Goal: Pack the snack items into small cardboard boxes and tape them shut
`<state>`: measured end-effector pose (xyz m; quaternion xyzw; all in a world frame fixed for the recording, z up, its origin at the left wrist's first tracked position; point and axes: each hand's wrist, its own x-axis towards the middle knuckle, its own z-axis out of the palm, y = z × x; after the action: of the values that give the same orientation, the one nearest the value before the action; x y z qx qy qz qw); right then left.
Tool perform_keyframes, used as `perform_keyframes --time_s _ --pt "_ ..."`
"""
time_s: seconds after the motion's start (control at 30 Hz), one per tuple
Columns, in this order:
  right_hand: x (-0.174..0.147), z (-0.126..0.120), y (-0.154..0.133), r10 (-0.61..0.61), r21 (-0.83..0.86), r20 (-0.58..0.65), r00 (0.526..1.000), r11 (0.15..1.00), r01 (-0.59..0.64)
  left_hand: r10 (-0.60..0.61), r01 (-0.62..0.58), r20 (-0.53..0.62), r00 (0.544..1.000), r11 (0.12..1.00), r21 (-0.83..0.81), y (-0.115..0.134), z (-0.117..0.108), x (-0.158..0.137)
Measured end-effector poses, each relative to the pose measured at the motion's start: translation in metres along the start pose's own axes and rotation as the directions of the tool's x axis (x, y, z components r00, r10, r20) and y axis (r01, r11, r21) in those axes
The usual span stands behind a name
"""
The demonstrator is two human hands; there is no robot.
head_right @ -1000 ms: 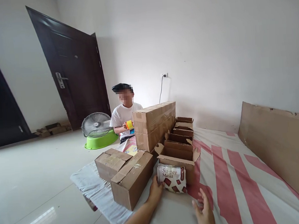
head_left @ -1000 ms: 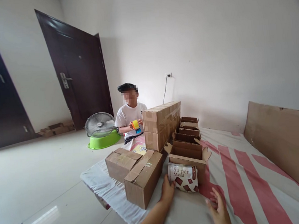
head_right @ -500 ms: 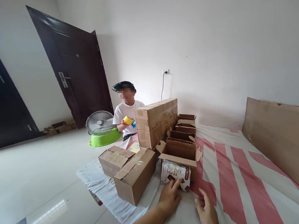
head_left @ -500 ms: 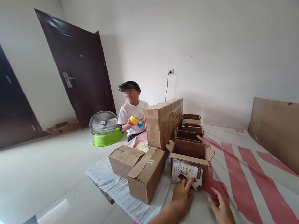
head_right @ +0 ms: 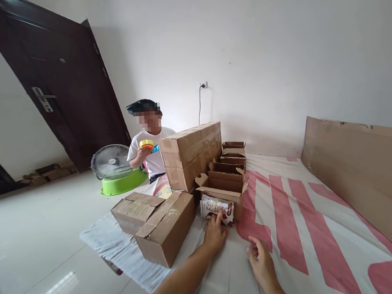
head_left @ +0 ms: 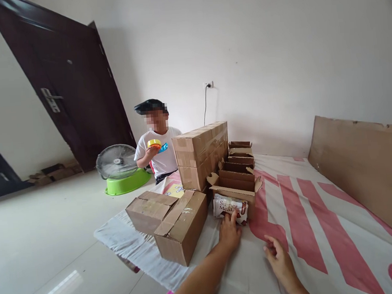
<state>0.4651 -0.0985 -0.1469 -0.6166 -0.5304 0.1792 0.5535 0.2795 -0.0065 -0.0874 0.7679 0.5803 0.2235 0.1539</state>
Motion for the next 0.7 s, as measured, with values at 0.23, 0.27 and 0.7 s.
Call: perform_keyframes --time_s 0.23,0.27,0.7 --pt "0.001 0.002 0.003 -0.014 -0.054 0.035 0.999 0.998 0.016 -0.042 0.041 0.019 0.999 0.999 0.024 -0.011 0.000 0.033" --pt "0.002 0.002 0.004 -0.014 -0.057 0.037 0.999 0.998 0.017 -0.043 0.042 0.028 0.999 0.999 0.027 -0.012 0.000 0.037" --pt "0.001 -0.002 -0.004 0.016 -0.070 0.071 0.997 0.997 -0.011 -0.072 0.070 0.170 0.983 0.997 0.019 0.001 -0.014 0.030"
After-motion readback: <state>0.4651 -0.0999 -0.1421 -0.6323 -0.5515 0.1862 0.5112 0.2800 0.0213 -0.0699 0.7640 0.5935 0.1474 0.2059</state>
